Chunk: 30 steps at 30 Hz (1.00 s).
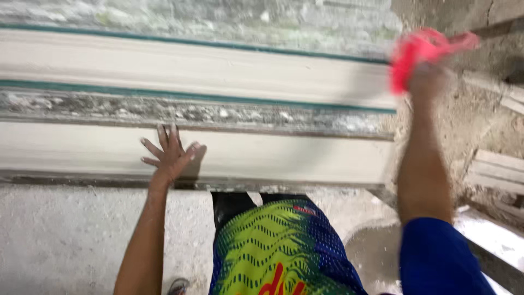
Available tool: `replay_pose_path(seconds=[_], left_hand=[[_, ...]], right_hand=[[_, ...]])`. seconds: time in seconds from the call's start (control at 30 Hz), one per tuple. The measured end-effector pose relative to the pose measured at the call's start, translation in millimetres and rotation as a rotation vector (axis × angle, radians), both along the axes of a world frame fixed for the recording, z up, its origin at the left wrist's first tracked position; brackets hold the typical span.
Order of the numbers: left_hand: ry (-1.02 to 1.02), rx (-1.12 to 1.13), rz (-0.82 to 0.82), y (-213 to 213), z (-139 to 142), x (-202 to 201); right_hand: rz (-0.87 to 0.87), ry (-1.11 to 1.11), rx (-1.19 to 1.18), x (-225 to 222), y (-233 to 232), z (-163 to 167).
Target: The person scrubs long decorative plaster cornice moldings with a pink sponge, wiping along their grooved surfaces. They then open a gypsum casting bag, scoop powder into a bucket, mix it with water by hand, and carry the bucket back toward the moldings.
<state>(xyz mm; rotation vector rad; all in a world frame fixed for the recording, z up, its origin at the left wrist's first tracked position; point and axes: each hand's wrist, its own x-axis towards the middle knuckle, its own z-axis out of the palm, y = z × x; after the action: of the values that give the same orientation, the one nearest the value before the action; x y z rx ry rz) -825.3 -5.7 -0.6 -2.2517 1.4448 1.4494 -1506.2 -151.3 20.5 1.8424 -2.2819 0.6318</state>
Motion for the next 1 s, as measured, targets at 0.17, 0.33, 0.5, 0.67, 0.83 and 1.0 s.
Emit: replay_pose_path(seconds=[0.17,0.33,0.5,0.67,0.83,1.0], left_hand=[[-0.028,-0.022,-0.024,-1.8,-0.4,-0.8],[-0.038,-0.002,-0.020,0.0,-6.2,2.8],[0.023,-0.084,-0.023,6.7,-22.8,8.1],[-0.116,-0.001,-0.050,8.4,-21.9,5.8],[-0.051,-0.030,-0.025,6.1,-6.7,0.4],[-0.101,0.008,-0.010,5.9,-7.7,-2.3]], right_hand=[[-0.148,-0.126,-0.168,55.3,-60.7,2.1],[0.398,-0.597,0.004,210.2,-128.1,-48.9],[0.154,-0.337,-0.001,88.8,-91.8,-45.7],[-0.102,0.017,-0.020,-46.6,-32.4,-6.6],[0.345,-0.339,0.137,10.9,13.9,-47.1],[-0.201,-0.113,0.230,-54.0,54.3,-24.6]])
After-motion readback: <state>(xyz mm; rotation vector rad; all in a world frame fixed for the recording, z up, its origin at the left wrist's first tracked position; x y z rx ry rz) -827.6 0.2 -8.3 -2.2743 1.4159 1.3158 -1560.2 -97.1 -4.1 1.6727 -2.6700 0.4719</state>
